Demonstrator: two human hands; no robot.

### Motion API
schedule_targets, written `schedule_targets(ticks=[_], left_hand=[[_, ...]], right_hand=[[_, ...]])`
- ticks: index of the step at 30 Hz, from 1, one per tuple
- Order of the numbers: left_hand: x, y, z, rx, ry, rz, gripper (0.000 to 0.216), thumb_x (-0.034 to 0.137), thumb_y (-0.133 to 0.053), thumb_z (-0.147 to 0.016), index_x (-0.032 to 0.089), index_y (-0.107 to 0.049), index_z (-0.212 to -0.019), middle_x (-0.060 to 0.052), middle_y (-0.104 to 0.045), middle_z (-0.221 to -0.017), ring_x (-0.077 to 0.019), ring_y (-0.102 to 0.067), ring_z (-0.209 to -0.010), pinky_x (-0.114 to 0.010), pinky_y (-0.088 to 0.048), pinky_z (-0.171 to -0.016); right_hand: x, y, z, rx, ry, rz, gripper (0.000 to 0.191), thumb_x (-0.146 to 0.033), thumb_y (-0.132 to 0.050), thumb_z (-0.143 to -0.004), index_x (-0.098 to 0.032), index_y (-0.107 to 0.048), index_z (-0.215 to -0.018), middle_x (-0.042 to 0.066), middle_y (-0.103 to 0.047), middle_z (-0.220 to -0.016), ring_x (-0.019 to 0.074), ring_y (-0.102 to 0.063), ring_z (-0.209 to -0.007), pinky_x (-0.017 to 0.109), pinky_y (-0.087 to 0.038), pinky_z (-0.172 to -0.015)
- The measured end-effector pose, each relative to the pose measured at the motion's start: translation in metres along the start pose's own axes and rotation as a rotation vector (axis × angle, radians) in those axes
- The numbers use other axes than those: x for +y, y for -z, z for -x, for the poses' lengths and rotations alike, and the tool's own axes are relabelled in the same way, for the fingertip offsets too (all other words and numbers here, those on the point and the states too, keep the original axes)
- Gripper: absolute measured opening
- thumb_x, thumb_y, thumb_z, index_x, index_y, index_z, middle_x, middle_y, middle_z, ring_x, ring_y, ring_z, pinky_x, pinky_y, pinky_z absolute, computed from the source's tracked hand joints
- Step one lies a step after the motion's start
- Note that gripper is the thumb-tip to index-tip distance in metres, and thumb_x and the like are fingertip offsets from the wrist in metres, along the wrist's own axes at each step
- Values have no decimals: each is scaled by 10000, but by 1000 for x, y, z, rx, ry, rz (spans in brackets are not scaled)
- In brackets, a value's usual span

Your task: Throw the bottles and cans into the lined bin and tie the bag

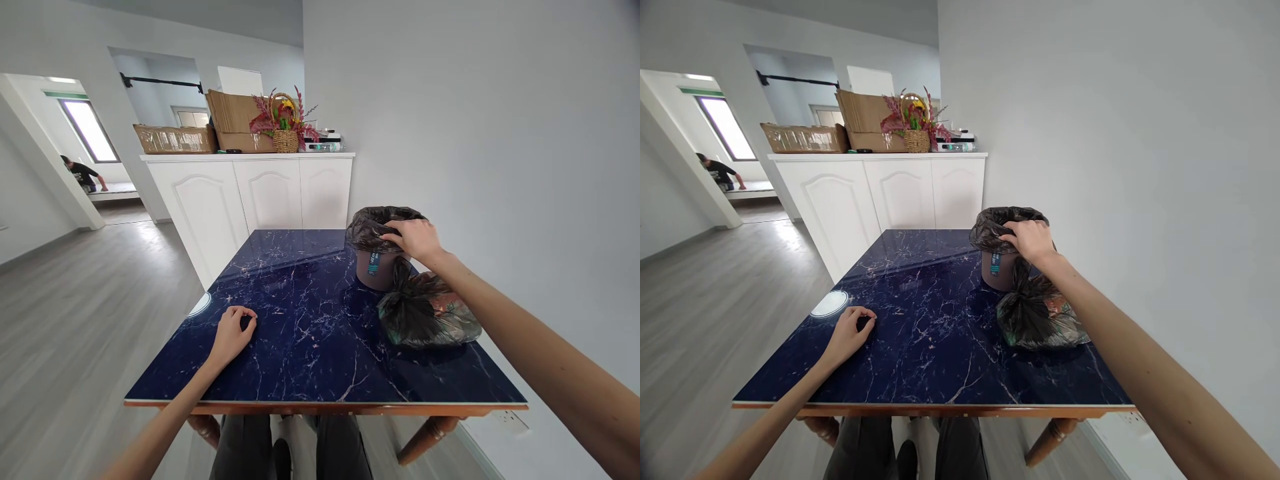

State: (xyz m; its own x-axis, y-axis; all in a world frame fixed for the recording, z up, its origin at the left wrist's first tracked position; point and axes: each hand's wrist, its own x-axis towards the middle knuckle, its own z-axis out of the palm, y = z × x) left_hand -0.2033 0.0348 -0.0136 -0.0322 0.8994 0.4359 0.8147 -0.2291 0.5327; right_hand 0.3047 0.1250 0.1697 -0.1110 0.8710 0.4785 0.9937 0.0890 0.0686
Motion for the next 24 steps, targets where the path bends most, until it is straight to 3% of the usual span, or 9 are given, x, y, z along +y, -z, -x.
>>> schedule_targets(ticks=[11, 19, 21, 24], left_hand=[[3, 2, 3, -62, -102, -14, 182, 385, -613, -912, 247, -728, -945, -90, -695, -1090, -317, -650, -1093, -513, -486, -1067], [9, 7, 5, -105, -91, -1, 193, 383, -593, -948, 251, -733, -968, -80, -715, -1102, -308, -664, -1089, -481, -515, -1000], [11, 9, 6, -108, -93, 2, 188, 379, -594, -948, 255, -735, -959, -74, -725, -1096, -304, -674, -1082, -472, -520, -994], [13, 11, 6, -110, -93, 15, 179, 365, -598, -943, 254, -738, -957, -73, -735, -1090, -303, -685, -1074, -472, -518, -993]], right_hand=[[6, -17, -4, 52, -105, 6, 431, -487, -632, -1064, -262, -753, -1410, 165, -823, -1222, 363, -748, -1129, 462, -502, -969], [36, -29, -8, 3, -202, 5, 451, -484, -644, -1049, -215, -759, -1393, 179, -819, -1158, 357, -742, -1094, 495, -490, -1018], [36, -30, -4, 34, -166, -16, 441, -429, -640, -1048, -177, -745, -1394, 193, -802, -1200, 362, -725, -1159, 537, -475, -1095], [15, -26, 18, 209, -49, -98, 525, -350, -633, -1026, -110, -638, -1493, 256, -671, -1453, 418, -575, -1425, 628, -413, -1208]])
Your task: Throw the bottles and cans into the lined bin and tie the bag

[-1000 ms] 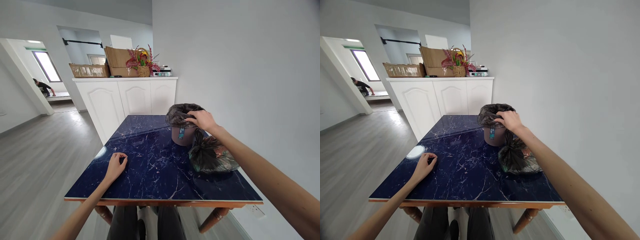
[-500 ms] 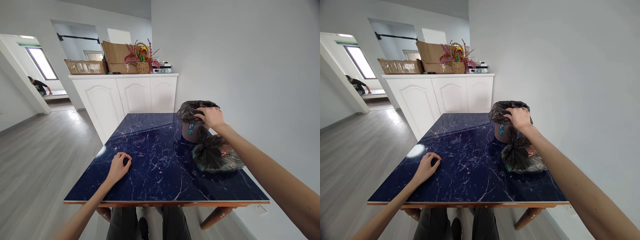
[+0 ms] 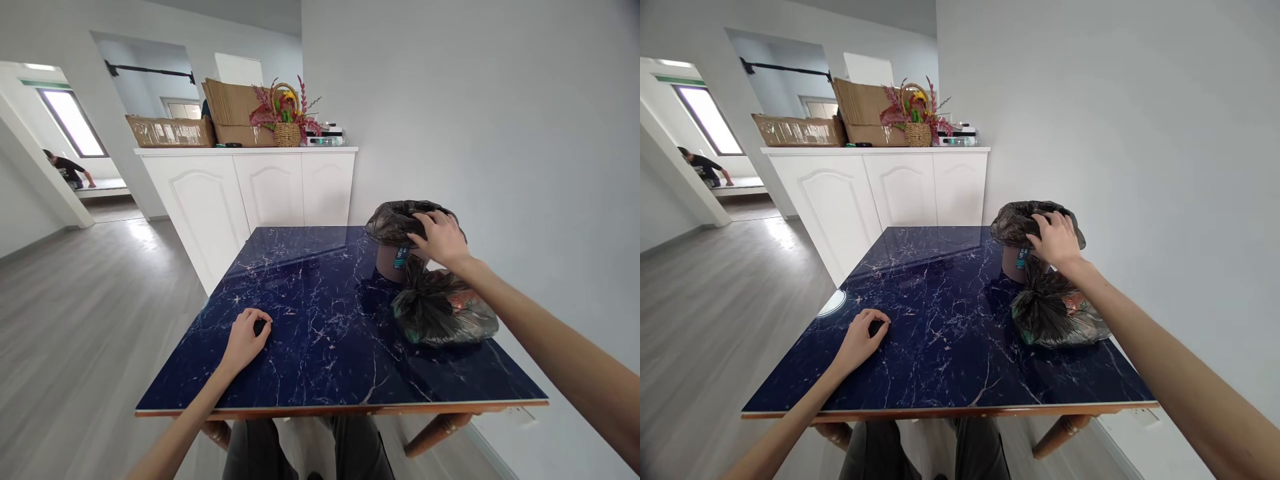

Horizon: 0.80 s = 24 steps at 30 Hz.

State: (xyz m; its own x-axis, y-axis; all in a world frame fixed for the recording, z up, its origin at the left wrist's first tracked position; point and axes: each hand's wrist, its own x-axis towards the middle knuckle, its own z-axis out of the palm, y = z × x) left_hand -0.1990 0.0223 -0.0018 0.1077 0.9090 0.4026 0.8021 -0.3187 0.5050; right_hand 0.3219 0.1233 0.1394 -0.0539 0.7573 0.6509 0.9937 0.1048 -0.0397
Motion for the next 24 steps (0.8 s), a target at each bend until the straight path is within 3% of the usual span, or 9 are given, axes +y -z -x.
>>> schedule_targets(ticks=[3, 5, 7, 9, 12, 16, 24], left_hand=[[1, 1, 0, -14, -5, 12, 188, 366, -590, -949, 252, -739, -964, -76, -738, -1085, -303, -684, -1065, -474, -512, -989], [2, 1, 1, -23, -13, 16, 194, 375, -590, -956, 252, -739, -966, -75, -742, -1077, -299, -682, -1053, -466, -511, -981], [4, 0, 3, -27, -26, 22, 193, 376, -592, -963, 249, -737, -973, -74, -745, -1069, -290, -682, -1040, -449, -515, -972], [7, 0, 6, -26, -42, 30, 189, 367, -588, -970, 242, -728, -980, -75, -742, -1059, -279, -680, -1026, -431, -521, -963], [15, -2, 14, -47, -71, 30, 178, 348, -576, -981, 240, -717, -986, -74, -730, -1060, -272, -674, -1018, -422, -519, -955], [27, -2, 24, -122, -104, 40, 180, 372, -586, -997, 254, -721, -987, -68, -729, -1083, -276, -676, -1018, -427, -504, -945], [31, 3, 28, -139, 1, 164, 293, 491, -552, -1053, 252, -719, -1033, -65, -744, -1037, -254, -690, -971, -399, -527, -898]], right_hand=[[-47, 10, 45, 124, 158, -226, 555, -300, -563, -1049, -121, -537, -1574, 244, -502, -1645, 408, -375, -1608, 649, -357, -1288], [-84, 13, 87, 50, 228, -449, 465, -306, -530, -1074, -201, -589, -1523, 180, -542, -1626, 347, -428, -1591, 594, -372, -1314], [-117, 10, 131, -125, 244, -719, 356, -338, -549, -1077, -275, -668, -1406, 118, -641, -1524, 294, -571, -1482, 529, -444, -1284], [-141, 0, 171, -323, 154, -998, 309, -389, -589, -1069, -287, -690, -1342, 103, -671, -1486, 267, -645, -1400, 465, -547, -1193], [-161, -24, 212, -512, -134, -1268, 288, -436, -614, -1059, -257, -690, -1271, 99, -780, -1270, 245, -770, -1185, 419, -624, -1063], [-169, -41, 230, -490, -314, -1318, 276, -471, -589, -1060, -228, -706, -1120, 92, -804, -1118, 248, -800, -1058, 406, -622, -992], [-180, -24, 235, -416, -258, -1095, 280, -453, -542, -1089, -260, -743, -1111, 77, -793, -1102, 247, -770, -1048, 375, -593, -952]])
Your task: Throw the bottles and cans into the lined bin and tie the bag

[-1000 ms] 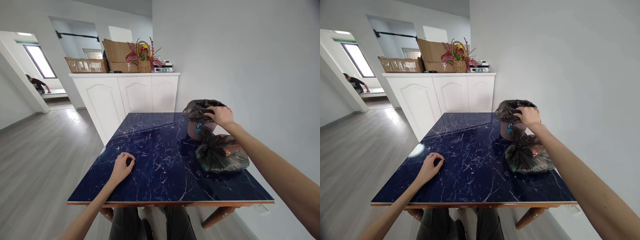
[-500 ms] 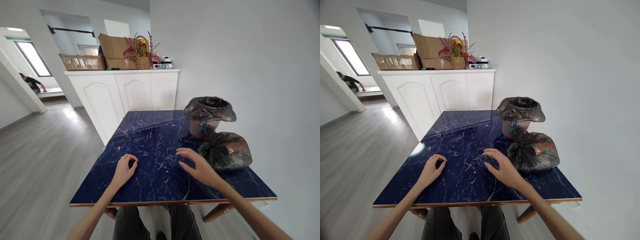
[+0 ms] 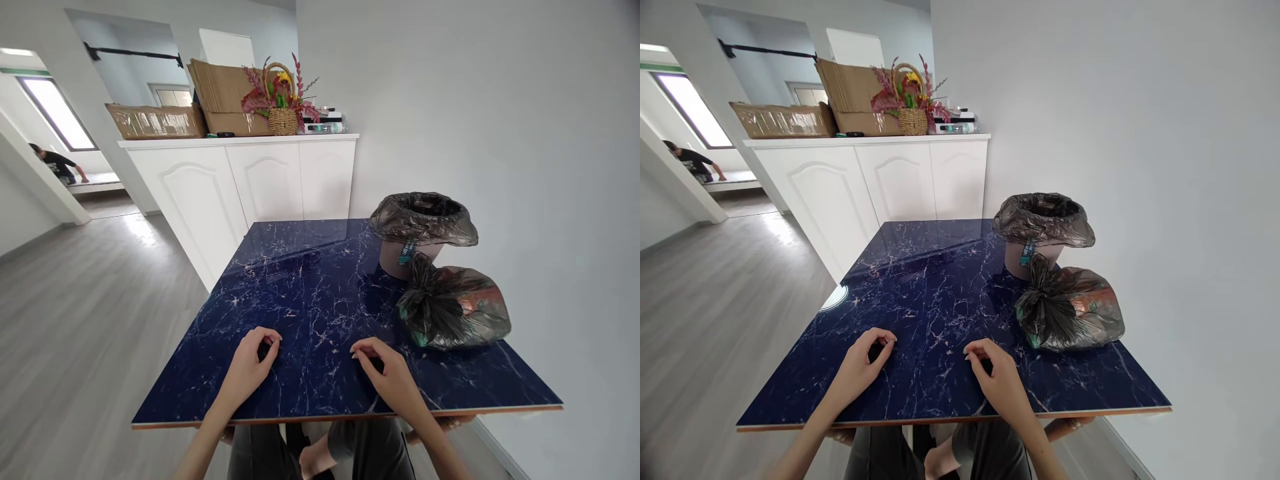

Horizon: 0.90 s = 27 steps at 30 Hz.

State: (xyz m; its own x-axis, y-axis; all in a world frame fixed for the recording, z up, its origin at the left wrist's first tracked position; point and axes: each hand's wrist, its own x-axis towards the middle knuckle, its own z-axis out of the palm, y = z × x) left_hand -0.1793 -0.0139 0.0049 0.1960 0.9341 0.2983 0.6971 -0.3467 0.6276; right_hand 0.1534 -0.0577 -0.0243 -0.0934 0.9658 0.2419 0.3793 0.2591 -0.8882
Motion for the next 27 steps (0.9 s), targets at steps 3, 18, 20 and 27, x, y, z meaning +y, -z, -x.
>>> schedule_targets(ticks=[3, 18, 20, 27], left_hand=[[-2, 0, 2, 12, 26, 18, 303, 508, -553, -1059, 255, -720, -1056, -62, -745, -1043, -246, -695, -976, -392, -536, -898], [-1, -1, 1, 18, 54, 15, 313, 521, -558, -1059, 264, -735, -1071, -72, -747, -1043, -259, -692, -988, -401, -556, -899], [-1, -1, 1, 19, 53, 13, 315, 522, -556, -1059, 263, -735, -1069, -74, -748, -1042, -260, -693, -984, -404, -558, -896], [0, -1, 1, 9, 49, 7, 307, 516, -559, -1058, 266, -735, -1074, -69, -748, -1053, -257, -693, -990, -398, -557, -889]], right_hand=[[0, 0, 1, 34, -27, -34, 275, -454, -552, -1083, -260, -745, -1100, 69, -801, -1082, 238, -777, -1026, 359, -592, -945], [-2, 1, -1, 24, -66, -67, 286, -478, -570, -1077, -261, -756, -1081, 77, -805, -1072, 254, -771, -1023, 375, -585, -952], [-1, 1, -1, 18, -73, -67, 284, -476, -564, -1080, -265, -754, -1083, 76, -803, -1076, 257, -770, -1028, 383, -583, -956], [-2, 2, -1, 17, -69, -63, 275, -481, -568, -1077, -275, -751, -1084, 65, -801, -1079, 255, -769, -1028, 378, -584, -950]])
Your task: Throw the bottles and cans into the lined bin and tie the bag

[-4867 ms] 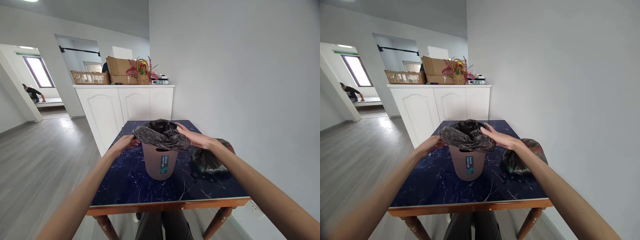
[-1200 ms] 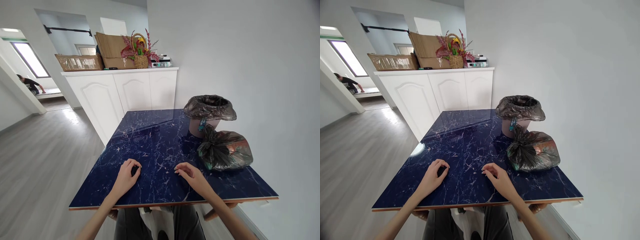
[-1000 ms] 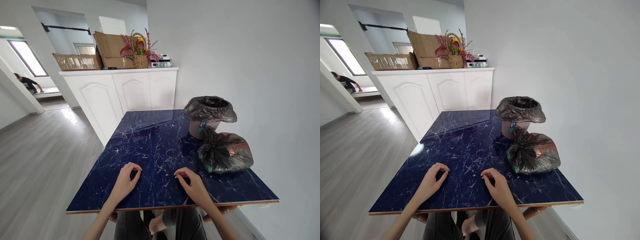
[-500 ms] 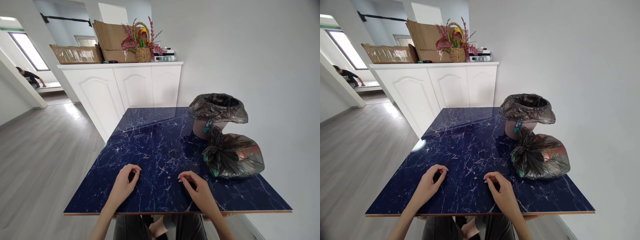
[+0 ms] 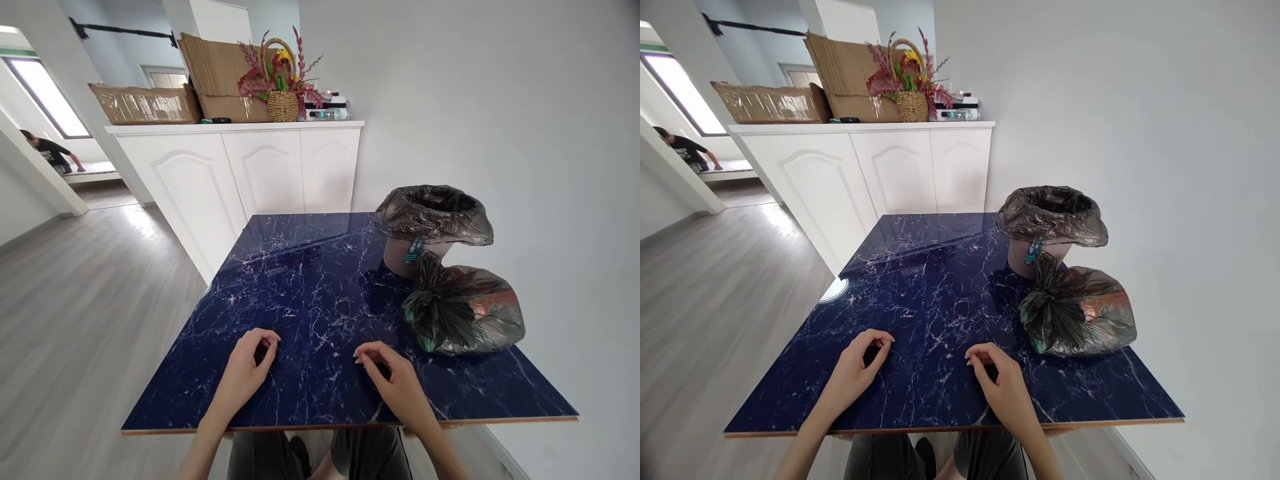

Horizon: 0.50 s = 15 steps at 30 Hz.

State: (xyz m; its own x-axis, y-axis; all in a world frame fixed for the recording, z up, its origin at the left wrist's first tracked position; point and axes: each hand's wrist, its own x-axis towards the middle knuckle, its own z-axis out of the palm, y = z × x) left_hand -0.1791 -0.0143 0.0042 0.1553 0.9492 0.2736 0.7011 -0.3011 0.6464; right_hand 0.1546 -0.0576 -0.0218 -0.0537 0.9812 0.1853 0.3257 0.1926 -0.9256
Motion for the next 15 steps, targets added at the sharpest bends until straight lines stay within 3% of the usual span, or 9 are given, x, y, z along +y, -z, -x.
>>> schedule_targets(ticks=[15], left_hand=[[5, 1, 0, -1, -13, -4, 319, 512, -542, -1061, 259, -733, -1042, -66, -744, -1013, -259, -691, -974, -410, -545, -905]], right_hand=[[1, -2, 0, 23, 8, -13, 336, -547, -590, -1059, -257, -759, -1070, 85, -812, -1058, 265, -783, -999, 392, -607, -946]])
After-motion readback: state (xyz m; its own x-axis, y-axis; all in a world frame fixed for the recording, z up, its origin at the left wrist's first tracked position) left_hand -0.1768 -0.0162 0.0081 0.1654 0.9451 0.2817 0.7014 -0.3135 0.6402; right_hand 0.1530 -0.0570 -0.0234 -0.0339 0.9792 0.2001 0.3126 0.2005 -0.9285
